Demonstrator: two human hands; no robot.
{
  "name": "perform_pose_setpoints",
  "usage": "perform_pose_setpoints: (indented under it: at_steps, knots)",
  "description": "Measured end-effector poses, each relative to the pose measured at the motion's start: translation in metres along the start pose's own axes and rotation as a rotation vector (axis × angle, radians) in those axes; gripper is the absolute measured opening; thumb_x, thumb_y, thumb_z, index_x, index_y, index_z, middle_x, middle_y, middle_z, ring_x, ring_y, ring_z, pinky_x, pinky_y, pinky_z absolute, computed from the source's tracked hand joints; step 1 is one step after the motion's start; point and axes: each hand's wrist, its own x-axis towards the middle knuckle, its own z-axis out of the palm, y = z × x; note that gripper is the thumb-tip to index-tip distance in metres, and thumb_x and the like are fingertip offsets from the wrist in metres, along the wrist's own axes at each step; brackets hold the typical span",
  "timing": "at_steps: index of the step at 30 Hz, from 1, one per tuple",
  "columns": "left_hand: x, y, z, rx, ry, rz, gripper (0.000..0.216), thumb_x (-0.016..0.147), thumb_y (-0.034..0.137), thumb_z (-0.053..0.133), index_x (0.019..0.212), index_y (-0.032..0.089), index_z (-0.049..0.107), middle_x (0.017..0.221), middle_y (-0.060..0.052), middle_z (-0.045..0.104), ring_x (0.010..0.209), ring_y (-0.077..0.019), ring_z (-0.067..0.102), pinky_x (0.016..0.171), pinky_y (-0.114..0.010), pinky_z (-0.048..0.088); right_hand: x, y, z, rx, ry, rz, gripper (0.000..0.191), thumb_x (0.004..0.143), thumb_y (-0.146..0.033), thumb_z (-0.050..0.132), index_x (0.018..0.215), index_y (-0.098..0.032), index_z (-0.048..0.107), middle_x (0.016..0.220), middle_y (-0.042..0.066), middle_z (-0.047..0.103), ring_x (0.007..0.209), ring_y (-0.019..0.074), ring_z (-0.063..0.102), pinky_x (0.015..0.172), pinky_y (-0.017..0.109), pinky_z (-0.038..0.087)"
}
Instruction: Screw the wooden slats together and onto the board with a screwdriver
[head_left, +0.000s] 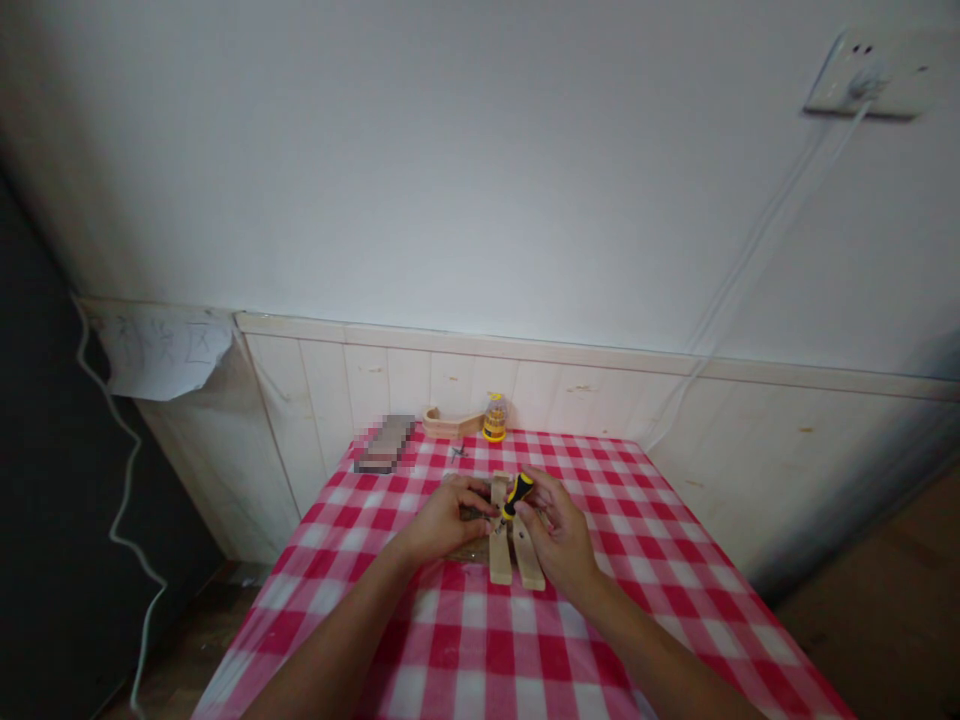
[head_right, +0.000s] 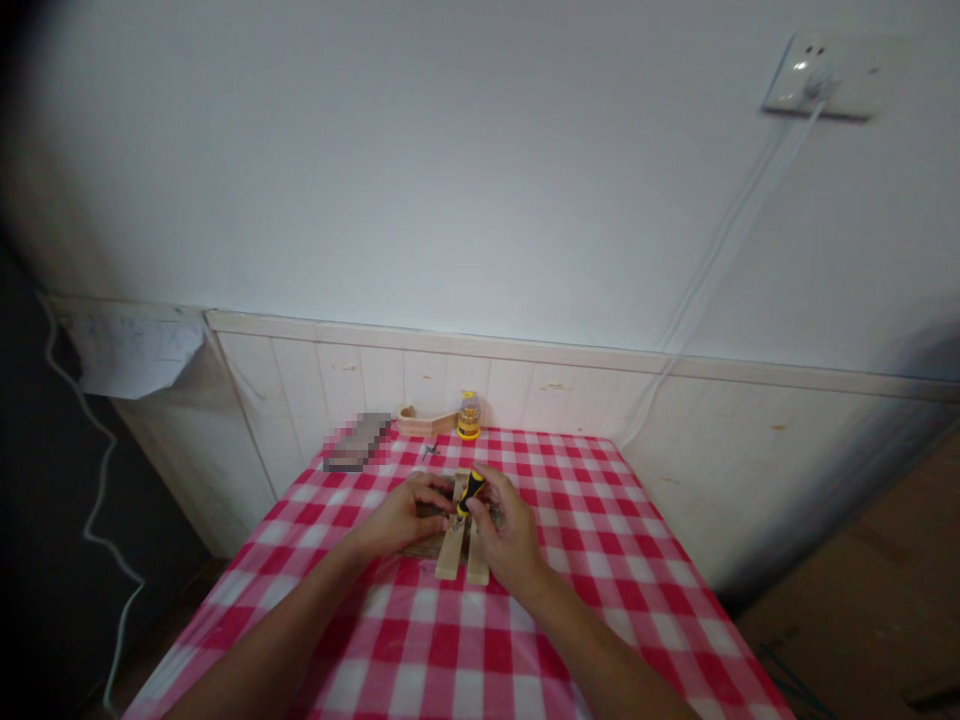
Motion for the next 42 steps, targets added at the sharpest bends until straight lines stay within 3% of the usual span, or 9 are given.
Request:
perform_pose_setpoints:
  at_steps: [23,32,42]
  knots:
    - [-0.001,0.0,0.0,-0.002,0.01,-0.017,0.02,0.072,0.029,0.086,0.09,0.022,0.085,0.116,-0.012,0.073,0.111,-0.0286,0.065,0.1,-0.04,0.049,0.001,0.001,0.001,-0.071,0.067,0.02,0.04,0.088,-0.028,0.07,0.128,-0.026,0.063,0.106,0.007,0.077,0.093,0.0235,0.075,0.083,0.037,0.061]
    - [0.0,0.002,0.0,-0.001,0.008,-0.005,0.019,0.072,0.03,0.086,0.088,0.022,0.085,0.115,-0.012,0.074,0.109,-0.0278,0.066,0.098,-0.039,0.049,-0.002,-0.007,0.0,-0.008,0.028,-0.026,0.036,0.095,-0.028,0.062,0.131,-0.026,0.06,0.118,0.01,0.074,0.106,0.0243,0.075,0.092,0.04,0.061]
    - [0.001,0.009,-0.001,0.003,-0.004,0.016,0.015,0.073,0.026,0.084,0.087,0.022,0.084,0.114,-0.011,0.076,0.109,-0.0274,0.067,0.099,-0.038,0.05,-0.002,0.001,0.001,-0.031,0.042,-0.022,0.034,0.094,-0.028,0.065,0.128,-0.027,0.061,0.111,0.009,0.076,0.101,0.0238,0.075,0.089,0.039,0.061]
